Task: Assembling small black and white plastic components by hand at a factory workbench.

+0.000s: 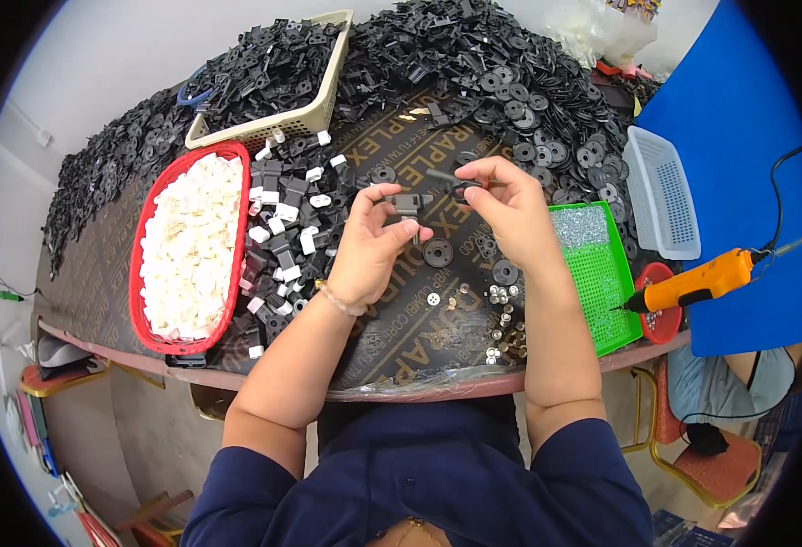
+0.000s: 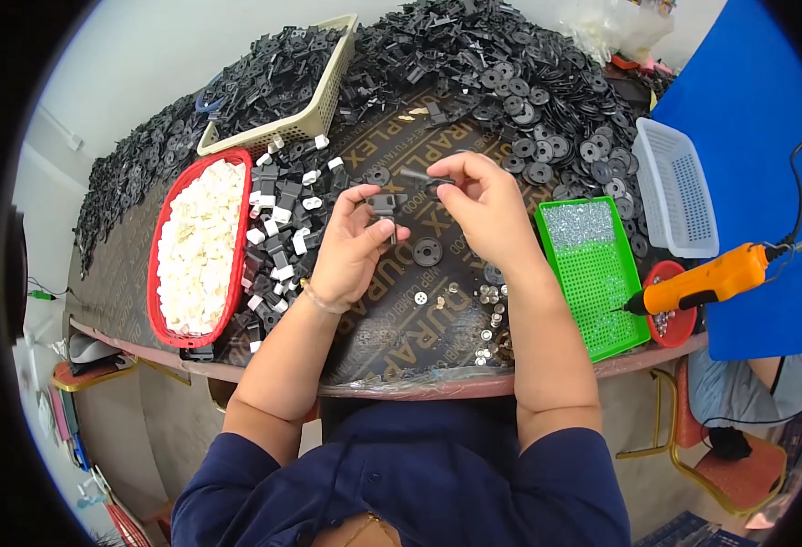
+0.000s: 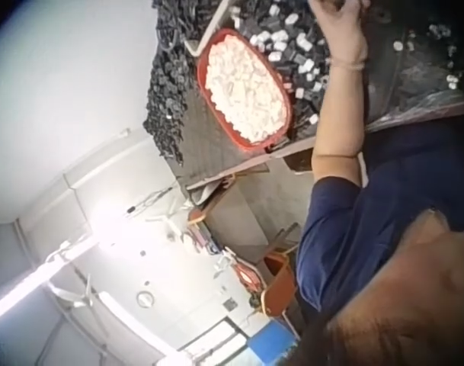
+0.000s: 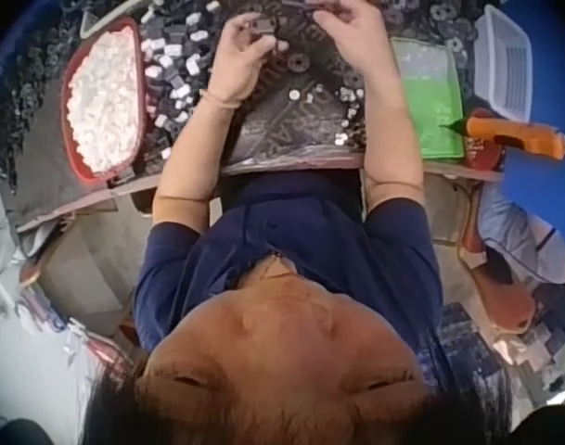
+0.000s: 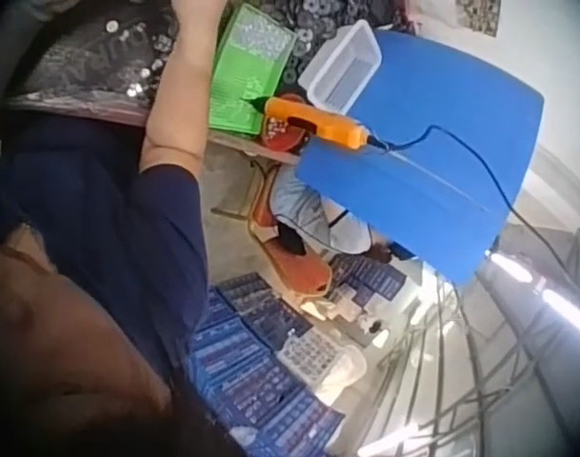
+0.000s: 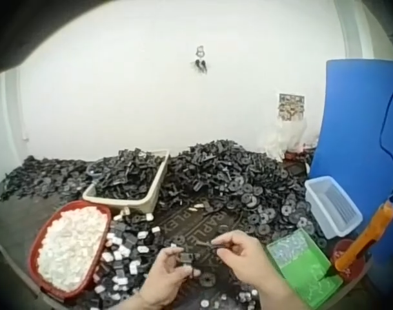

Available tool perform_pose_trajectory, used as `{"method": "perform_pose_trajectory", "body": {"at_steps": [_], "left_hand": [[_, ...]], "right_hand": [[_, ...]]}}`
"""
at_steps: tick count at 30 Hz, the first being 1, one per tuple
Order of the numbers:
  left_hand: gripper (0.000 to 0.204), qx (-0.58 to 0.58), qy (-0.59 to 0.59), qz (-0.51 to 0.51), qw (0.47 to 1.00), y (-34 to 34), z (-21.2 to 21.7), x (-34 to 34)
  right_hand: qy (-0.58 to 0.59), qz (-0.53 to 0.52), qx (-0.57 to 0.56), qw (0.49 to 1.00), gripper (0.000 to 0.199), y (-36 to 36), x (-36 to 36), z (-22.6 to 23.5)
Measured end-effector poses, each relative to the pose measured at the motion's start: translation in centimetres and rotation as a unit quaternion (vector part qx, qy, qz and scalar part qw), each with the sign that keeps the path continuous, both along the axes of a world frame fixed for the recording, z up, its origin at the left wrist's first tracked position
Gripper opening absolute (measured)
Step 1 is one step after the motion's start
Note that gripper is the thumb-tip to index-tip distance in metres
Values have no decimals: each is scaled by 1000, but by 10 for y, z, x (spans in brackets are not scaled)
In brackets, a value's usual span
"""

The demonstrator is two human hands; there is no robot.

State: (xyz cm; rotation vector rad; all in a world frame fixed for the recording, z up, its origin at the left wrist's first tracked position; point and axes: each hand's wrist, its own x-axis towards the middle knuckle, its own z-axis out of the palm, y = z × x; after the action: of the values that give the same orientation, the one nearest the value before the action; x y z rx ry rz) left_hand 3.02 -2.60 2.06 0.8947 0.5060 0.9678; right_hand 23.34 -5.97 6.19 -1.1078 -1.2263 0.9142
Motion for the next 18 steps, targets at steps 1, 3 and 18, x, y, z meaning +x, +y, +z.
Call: {"method": "perform_pose_trajectory", "body": {"at_steps": [1, 3, 18], "left_hand": [[51, -1, 2, 2, 1000, 2, 0, -2], [50, -53, -62, -18, 997, 6, 0, -6], [30, -82, -52, -65, 993, 11, -9, -8]], "right_hand": [[-1, 7, -28, 1000, 23, -3, -4, 3], [-14, 18, -40, 999, 20, -6, -8, 10], [-94, -34, -1, 995, 32, -2, -36, -5]]}}
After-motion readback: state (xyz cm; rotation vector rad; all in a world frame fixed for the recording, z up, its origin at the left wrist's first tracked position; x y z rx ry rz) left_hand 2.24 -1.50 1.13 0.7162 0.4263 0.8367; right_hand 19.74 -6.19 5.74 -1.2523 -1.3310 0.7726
